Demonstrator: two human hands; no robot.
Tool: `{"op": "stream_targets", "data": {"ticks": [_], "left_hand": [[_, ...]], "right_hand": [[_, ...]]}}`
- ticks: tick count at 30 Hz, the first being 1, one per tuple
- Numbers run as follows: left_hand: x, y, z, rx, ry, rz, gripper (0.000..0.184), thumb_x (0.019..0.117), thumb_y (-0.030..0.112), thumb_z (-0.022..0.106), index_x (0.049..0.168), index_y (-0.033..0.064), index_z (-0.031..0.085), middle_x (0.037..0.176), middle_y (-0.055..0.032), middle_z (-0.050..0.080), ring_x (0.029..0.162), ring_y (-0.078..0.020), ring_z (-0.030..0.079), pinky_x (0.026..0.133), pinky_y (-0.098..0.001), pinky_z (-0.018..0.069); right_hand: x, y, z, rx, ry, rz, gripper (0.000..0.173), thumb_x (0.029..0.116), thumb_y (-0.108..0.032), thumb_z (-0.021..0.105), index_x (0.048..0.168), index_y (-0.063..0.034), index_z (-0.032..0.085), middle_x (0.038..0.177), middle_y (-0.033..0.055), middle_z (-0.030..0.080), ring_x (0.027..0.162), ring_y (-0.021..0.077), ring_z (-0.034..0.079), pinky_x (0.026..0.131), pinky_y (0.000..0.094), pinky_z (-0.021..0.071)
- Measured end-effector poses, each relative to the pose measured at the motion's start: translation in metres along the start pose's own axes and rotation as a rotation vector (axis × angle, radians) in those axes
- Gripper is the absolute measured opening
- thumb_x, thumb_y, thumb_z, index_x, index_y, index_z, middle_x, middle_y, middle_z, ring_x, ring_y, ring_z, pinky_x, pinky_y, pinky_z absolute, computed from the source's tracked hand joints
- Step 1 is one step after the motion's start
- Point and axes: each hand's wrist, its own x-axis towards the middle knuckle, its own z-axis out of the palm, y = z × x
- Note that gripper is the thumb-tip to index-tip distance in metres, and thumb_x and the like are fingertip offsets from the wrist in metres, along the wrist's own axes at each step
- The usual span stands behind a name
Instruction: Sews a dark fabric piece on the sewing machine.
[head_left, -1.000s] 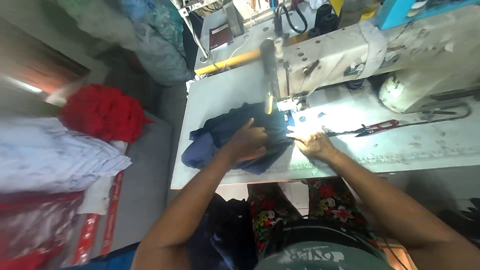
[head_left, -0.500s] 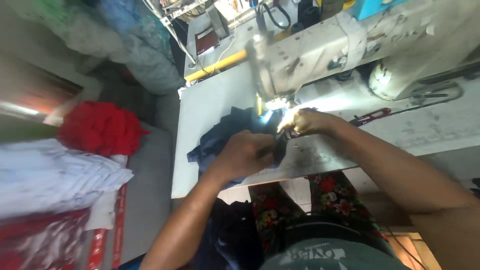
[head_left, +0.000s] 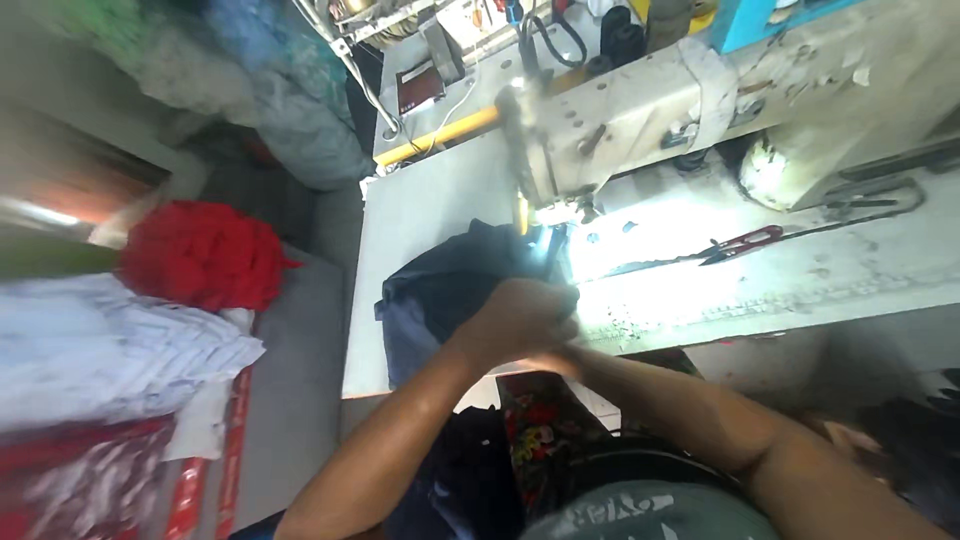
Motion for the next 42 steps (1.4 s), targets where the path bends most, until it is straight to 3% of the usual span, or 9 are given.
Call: {"op": "stream_targets", "data": {"ticks": [8, 12, 14, 17, 21, 28, 33, 37, 42], "left_hand": [[-0.036, -0.026, -0.006, 0.404, -0.062, -0.395, 0.018, 0.0939, 0.015, 0.067, 0.097, -0.0028, 0.068, 0.078, -0.0195, 0.069, 0.079, -0.0392, 0.069, 0.084, -0.0606, 0.0475], [-0.029, -0.028, -0.011, 0.432, -0.085, -0.443, 0.021, 0.0966, 0.015, 0.069, 0.105, -0.0042, 0.072, 0.092, -0.0234, 0.071, 0.092, -0.0444, 0.069, 0.085, -0.0641, 0.0466], [-0.026, -0.025, -0.013, 0.451, -0.076, -0.447, 0.019, 0.0959, 0.013, 0.07, 0.102, -0.0046, 0.072, 0.097, -0.0243, 0.07, 0.096, -0.0444, 0.068, 0.081, -0.0621, 0.0477], [-0.022, -0.021, -0.017, 0.467, -0.096, -0.479, 0.018, 0.0952, 0.01, 0.07, 0.105, -0.0043, 0.073, 0.103, -0.0243, 0.068, 0.1, -0.0439, 0.066, 0.082, -0.06, 0.0483], [-0.029, -0.024, -0.018, 0.442, 0.052, -0.359, 0.014, 0.0926, 0.011, 0.073, 0.098, -0.0011, 0.075, 0.092, -0.0218, 0.069, 0.091, -0.0422, 0.068, 0.076, -0.059, 0.0501], [-0.019, 0.008, 0.01, 0.279, 0.314, 0.051, 0.008, 0.089, 0.015, 0.071, 0.085, 0.0095, 0.074, 0.075, -0.0057, 0.07, 0.071, -0.0246, 0.067, 0.073, -0.0481, 0.0485], [-0.006, 0.016, 0.044, 0.108, 0.269, 0.12, 0.009, 0.0883, 0.013, 0.07, 0.08, 0.0095, 0.072, 0.068, -0.0024, 0.067, 0.07, -0.0185, 0.067, 0.1, -0.051, 0.0469], [0.014, -0.015, 0.066, -0.352, 0.192, 0.078, 0.03, 0.0993, 0.024, 0.064, 0.083, 0.0011, 0.076, 0.088, -0.0101, 0.073, 0.098, -0.0236, 0.071, 0.117, -0.0546, 0.0347], [0.035, -0.068, 0.11, -0.25, 0.414, -0.252, 0.025, 0.1022, 0.018, 0.062, 0.105, -0.0057, 0.071, 0.134, -0.0215, 0.064, 0.137, -0.0382, 0.053, 0.114, -0.0656, 0.035]], "right_hand": [[-0.03, 0.058, -0.052, -0.445, 0.516, -0.241, 0.022, 0.1032, -0.012, 0.057, 0.104, 0.0032, 0.073, 0.101, 0.0227, 0.071, 0.09, 0.0392, 0.072, 0.077, 0.0552, 0.058], [-0.019, 0.063, -0.107, -0.604, 0.686, -0.324, 0.023, 0.0945, 0.0, 0.061, 0.113, 0.0094, 0.07, 0.11, 0.0287, 0.07, 0.096, 0.0458, 0.071, 0.082, 0.0583, 0.056], [-0.001, 0.073, -0.117, -0.633, 0.602, -0.3, 0.021, 0.0976, -0.006, 0.06, 0.109, 0.0088, 0.071, 0.102, 0.0291, 0.071, 0.094, 0.0467, 0.07, 0.083, 0.0613, 0.0541], [0.018, 0.076, -0.125, -0.593, 0.445, -0.278, 0.03, 0.102, -0.012, 0.058, 0.127, 0.0005, 0.068, 0.124, 0.0255, 0.068, 0.113, 0.0436, 0.067, 0.096, 0.0616, 0.0503], [0.027, 0.081, -0.133, -0.504, 0.419, -0.317, 0.018, 0.0944, -0.009, 0.066, 0.105, 0.0059, 0.069, 0.107, 0.0264, 0.068, 0.102, 0.043, 0.068, 0.085, 0.0618, 0.0517], [0.004, 0.089, -0.136, -0.64, 0.533, -0.464, 0.016, 0.0867, 0.0, 0.067, 0.099, -0.0023, 0.077, 0.094, 0.0211, 0.074, 0.088, 0.042, 0.072, 0.075, 0.0621, 0.0537], [-0.05, 0.087, -0.101, -0.547, 0.558, -0.341, 0.028, 0.0843, 0.005, 0.072, 0.109, -0.0062, 0.079, 0.101, 0.0168, 0.077, 0.085, 0.0379, 0.074, 0.073, 0.0609, 0.0559], [-0.066, 0.107, -0.049, -0.681, 0.739, -0.456, 0.012, 0.0864, -0.001, 0.067, 0.091, -0.0044, 0.078, 0.098, 0.0115, 0.078, 0.088, 0.0332, 0.074, 0.069, 0.0494, 0.0575], [-0.073, 0.121, -0.037, -0.75, 0.813, -0.424, 0.027, 0.0915, -0.002, 0.059, 0.103, -0.0115, 0.081, 0.116, 0.0043, 0.078, 0.112, 0.0306, 0.072, 0.085, 0.0518, 0.0545]]}}
